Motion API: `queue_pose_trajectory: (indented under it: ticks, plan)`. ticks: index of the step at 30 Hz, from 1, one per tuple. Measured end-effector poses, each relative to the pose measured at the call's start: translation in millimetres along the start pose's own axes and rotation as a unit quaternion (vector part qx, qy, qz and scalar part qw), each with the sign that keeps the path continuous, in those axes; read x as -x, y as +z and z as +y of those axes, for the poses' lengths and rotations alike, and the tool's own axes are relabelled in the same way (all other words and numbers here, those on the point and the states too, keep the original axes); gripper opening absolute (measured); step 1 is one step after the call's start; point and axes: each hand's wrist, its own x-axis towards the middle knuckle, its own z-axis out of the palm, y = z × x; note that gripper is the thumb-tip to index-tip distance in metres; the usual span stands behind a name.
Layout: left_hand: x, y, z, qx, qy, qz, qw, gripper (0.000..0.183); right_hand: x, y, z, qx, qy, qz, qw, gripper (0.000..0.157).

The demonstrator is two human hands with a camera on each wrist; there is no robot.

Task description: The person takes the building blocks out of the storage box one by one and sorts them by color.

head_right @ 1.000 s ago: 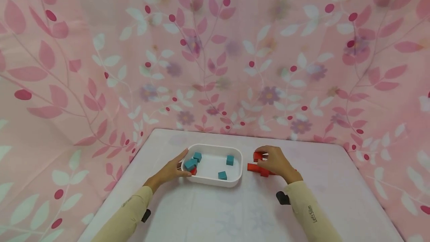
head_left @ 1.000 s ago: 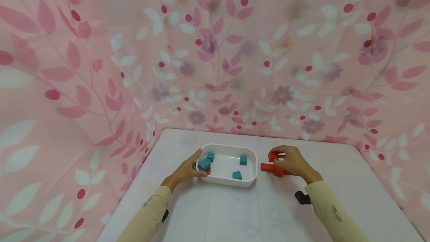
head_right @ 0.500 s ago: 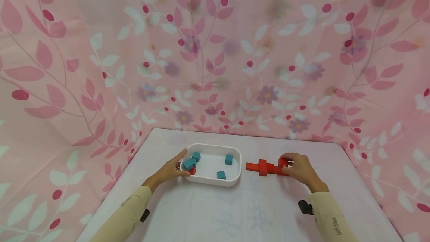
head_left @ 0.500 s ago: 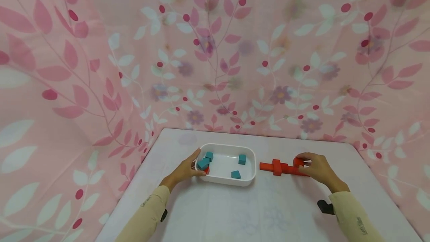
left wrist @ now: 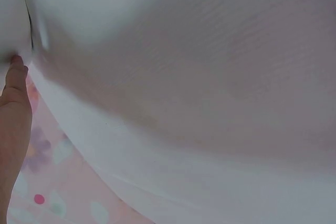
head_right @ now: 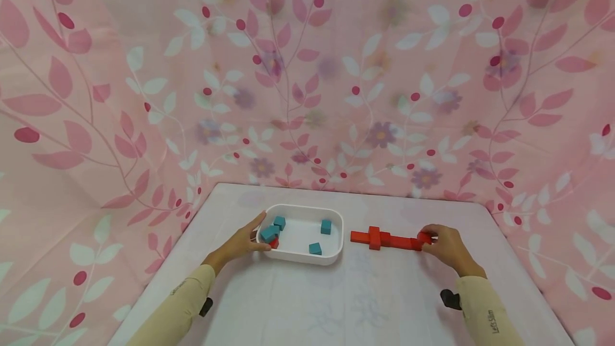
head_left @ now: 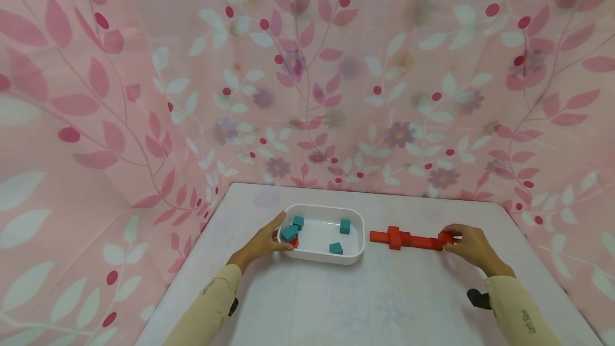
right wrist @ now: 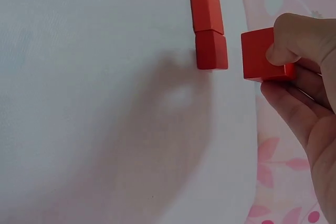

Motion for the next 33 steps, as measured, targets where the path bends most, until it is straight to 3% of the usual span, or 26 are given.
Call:
queue_pose_trajectory:
  ticks: [8, 12, 19, 33]
  plan:
    - [-0.7, 0.6, -2.5, -0.005, -0.007, -0.002, 1.0000, 0.109, 2, 7.7, 18, 0.017, 0.002, 0.006, 1.000, 0.031]
    - [-1.2, 0.6, -3.0, -0.004, -0.003, -0.002, 1.0000, 0.109, 2, 10.6, 24, 0.023, 0.023, 0.001, 0.999, 0.030]
    - [-2.0, -0.3, -4.6, 0.007, -0.001, 0.000, 1.0000, 0.109, 0, 10.9, 25, 0.018, 0.060, -0.024, 0.998, 0.034]
    - [-1.5, -0.2, -3.5, 0.001, -0.006, 0.000, 1.0000, 0.110, -8, 21.0, 32, 0.012, 0.079, -0.026, 0.996, 0.037]
